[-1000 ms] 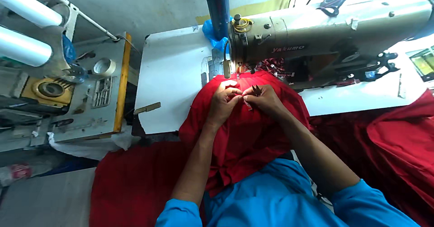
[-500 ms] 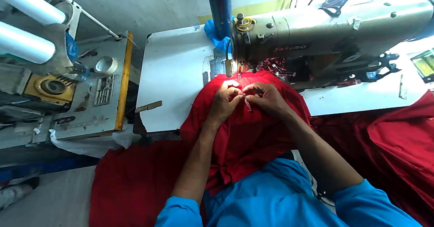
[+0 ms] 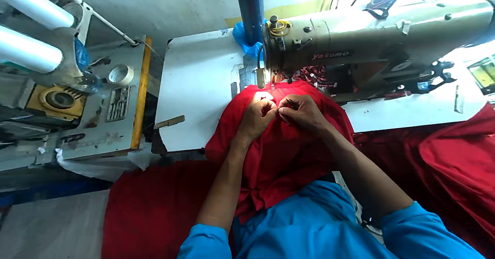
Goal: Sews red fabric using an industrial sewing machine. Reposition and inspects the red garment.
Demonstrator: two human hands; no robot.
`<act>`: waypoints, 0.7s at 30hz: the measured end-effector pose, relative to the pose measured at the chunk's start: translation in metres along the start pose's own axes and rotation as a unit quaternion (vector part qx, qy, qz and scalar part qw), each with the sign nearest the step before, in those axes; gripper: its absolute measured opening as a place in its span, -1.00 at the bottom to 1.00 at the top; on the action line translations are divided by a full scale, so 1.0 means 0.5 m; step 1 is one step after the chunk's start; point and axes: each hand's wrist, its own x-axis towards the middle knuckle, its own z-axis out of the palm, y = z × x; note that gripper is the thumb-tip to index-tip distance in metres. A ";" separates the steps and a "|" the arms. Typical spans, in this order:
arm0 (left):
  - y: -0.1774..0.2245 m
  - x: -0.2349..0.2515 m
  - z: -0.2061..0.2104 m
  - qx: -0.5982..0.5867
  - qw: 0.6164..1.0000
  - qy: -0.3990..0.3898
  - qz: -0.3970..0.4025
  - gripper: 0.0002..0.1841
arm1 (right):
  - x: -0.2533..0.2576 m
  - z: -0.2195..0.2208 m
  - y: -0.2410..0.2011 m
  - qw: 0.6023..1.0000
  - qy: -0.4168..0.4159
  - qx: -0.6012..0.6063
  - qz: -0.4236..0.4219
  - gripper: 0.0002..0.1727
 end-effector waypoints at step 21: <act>0.018 -0.002 -0.002 0.004 1.000 0.007 -0.014 -0.90 | 0.003 -0.009 0.009 0.999 -0.005 -0.044 -0.025 -0.97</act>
